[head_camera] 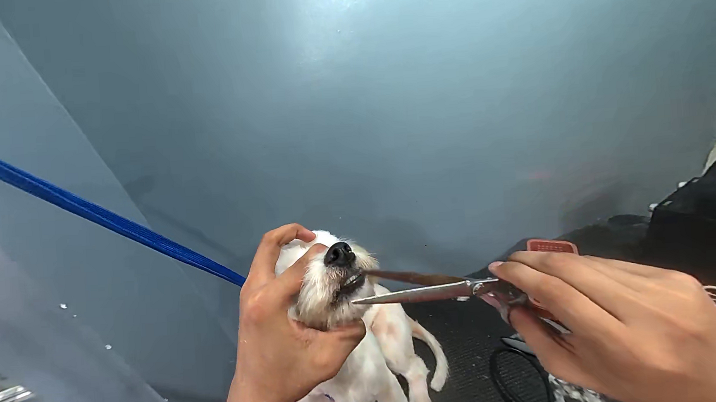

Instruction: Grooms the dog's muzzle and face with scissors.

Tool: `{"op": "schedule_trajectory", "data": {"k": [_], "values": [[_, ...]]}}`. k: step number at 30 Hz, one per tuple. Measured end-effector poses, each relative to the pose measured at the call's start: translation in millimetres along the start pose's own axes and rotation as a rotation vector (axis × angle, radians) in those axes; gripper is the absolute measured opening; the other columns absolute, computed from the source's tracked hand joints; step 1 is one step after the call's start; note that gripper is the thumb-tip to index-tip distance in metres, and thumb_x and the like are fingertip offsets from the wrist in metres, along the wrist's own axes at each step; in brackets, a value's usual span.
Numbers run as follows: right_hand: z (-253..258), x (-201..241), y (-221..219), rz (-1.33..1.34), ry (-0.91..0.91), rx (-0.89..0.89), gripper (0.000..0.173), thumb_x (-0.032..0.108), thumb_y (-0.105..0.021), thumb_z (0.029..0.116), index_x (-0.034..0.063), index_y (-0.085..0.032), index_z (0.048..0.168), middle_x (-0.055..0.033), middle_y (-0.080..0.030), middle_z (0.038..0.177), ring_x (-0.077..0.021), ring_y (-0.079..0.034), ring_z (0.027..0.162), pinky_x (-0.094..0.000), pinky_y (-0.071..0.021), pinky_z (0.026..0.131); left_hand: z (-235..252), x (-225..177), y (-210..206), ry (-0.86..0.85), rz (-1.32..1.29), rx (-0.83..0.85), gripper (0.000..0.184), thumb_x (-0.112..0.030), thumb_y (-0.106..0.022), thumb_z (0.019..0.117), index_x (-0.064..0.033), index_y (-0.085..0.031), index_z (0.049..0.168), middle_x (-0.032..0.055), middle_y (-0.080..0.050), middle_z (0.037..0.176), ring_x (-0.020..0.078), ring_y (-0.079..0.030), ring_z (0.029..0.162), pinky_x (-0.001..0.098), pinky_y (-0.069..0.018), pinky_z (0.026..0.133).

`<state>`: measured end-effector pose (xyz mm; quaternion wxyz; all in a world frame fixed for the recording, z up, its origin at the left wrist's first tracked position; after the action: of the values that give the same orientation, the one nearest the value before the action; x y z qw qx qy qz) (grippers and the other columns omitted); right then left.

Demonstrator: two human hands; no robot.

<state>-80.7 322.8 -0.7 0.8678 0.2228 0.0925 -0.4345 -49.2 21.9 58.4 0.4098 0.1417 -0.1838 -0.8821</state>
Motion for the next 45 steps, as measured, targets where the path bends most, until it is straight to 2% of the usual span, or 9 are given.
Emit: {"op": "schedule_trajectory", "data": {"k": [4, 6, 9, 18, 24, 34, 39, 43, 45], "values": [[-3, 1, -11, 0.084, -0.126, -0.013, 0.022, 0.024, -0.053, 0.0976, 0.0075, -0.066, 0.103, -0.007, -0.067, 0.084, -0.0182, -0.062, 0.063, -0.0313, -0.0439, 0.046, 0, 0, 3, -0.018, -0.016, 0.0, 0.053, -0.042, -0.084, 0.0632, -0.0234, -0.076, 0.112, -0.0002, -0.06, 0.134, 0.0092, -0.06, 0.117, 0.027, -0.0576, 0.091], [-3, 5, -15, 0.147, -0.195, 0.019, 0.029, 0.035, -0.058, 0.0964, 0.0094, -0.067, 0.106, -0.0036, -0.066, 0.086, -0.0149, -0.061, 0.064, -0.0293, -0.0454, 0.047, 0, 1, 5, -0.021, -0.016, 0.006, 0.052, -0.044, -0.085, 0.0632, -0.0245, -0.076, 0.111, 0.0013, -0.06, 0.135, 0.0107, -0.061, 0.118, 0.0285, -0.0575, 0.092], [-4, 16, -24, 0.252, -0.245, 0.0, 0.021, 0.029, -0.058, 0.0934, 0.0115, -0.066, 0.102, -0.0001, -0.063, 0.081, -0.0112, -0.06, 0.062, -0.0268, -0.0468, 0.047, -1, 5, 9, -0.037, -0.028, 0.014, 0.052, -0.045, -0.086, 0.064, -0.0234, -0.076, 0.11, 0.0043, -0.06, 0.137, 0.0168, -0.059, 0.124, 0.0347, -0.0551, 0.099], [-5, 55, -51, 0.502, -0.243, 0.005, 0.021, 0.029, -0.06, 0.0989, 0.0099, -0.064, 0.107, -0.0042, -0.064, 0.084, -0.0145, -0.063, 0.067, -0.0262, -0.0489, 0.05, -2, 12, 17, -0.035, -0.034, 0.018, 0.059, -0.052, -0.085, 0.0659, -0.0157, -0.076, 0.111, 0.0119, -0.059, 0.138, 0.0226, -0.056, 0.128, 0.0382, -0.0513, 0.105], [-3, 66, -72, 0.556, -0.237, -0.001, 0.016, 0.023, -0.06, 0.0966, 0.0101, -0.064, 0.106, -0.004, -0.063, 0.083, -0.0146, -0.062, 0.064, -0.0268, -0.0481, 0.048, -3, 17, 18, -0.039, -0.081, 0.009, 0.06, -0.049, -0.086, 0.0639, -0.0158, -0.075, 0.113, 0.0112, -0.059, 0.139, 0.0232, -0.056, 0.128, 0.0388, -0.0512, 0.105], [-7, 68, -85, 0.605, -0.311, 0.002, 0.021, 0.028, -0.061, 0.0981, 0.0108, -0.065, 0.109, -0.0036, -0.065, 0.086, -0.0134, -0.063, 0.067, -0.0262, -0.0521, 0.053, -4, 18, 14, -0.008, -0.117, -0.029, 0.057, -0.045, -0.087, 0.064, -0.0135, -0.076, 0.11, 0.0105, -0.06, 0.137, 0.0232, -0.057, 0.127, 0.0381, -0.0528, 0.104], [-14, 56, -72, 0.672, -0.413, 0.035, 0.025, 0.028, -0.068, 0.0949, 0.0087, -0.066, 0.111, -0.0056, -0.068, 0.089, -0.012, -0.066, 0.072, -0.0263, -0.0568, 0.061, -3, 20, 10, -0.009, -0.132, -0.046, 0.057, -0.045, -0.087, 0.0636, -0.0178, -0.076, 0.112, 0.0084, -0.058, 0.141, 0.0239, -0.057, 0.128, 0.041, -0.0548, 0.102], [-18, 46, -46, 0.657, -0.453, 0.144, 0.027, 0.022, -0.072, 0.0939, 0.0025, -0.066, 0.111, -0.0133, -0.069, 0.091, -0.0199, -0.069, 0.073, -0.0335, -0.0593, 0.064, -5, 21, 7, 0.023, -0.132, -0.06, 0.055, -0.042, -0.089, 0.061, -0.0236, -0.076, 0.112, 0.0065, -0.054, 0.146, 0.0233, -0.056, 0.13, 0.0412, -0.0572, 0.1], [-20, 40, -33, 0.63, -0.473, 0.189, 0.029, 0.022, -0.074, 0.0939, 0.0008, -0.066, 0.111, -0.0164, -0.069, 0.092, -0.0232, -0.069, 0.073, -0.0365, -0.0589, 0.063, -6, 22, 6, 0.027, -0.083, -0.078, 0.055, -0.045, -0.089, 0.0603, -0.0284, -0.076, 0.111, 0.0051, -0.051, 0.15, 0.0259, -0.051, 0.136, 0.045, -0.0534, 0.104]]}}
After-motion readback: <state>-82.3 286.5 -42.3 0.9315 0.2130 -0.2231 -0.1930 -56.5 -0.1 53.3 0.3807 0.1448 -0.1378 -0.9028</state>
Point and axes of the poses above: each hand's wrist, its own z-axis towards the middle knuckle, its own y-axis out of the back of the hand, x = y × z, the point moved 3 cm from there along z, towards the middle knuckle
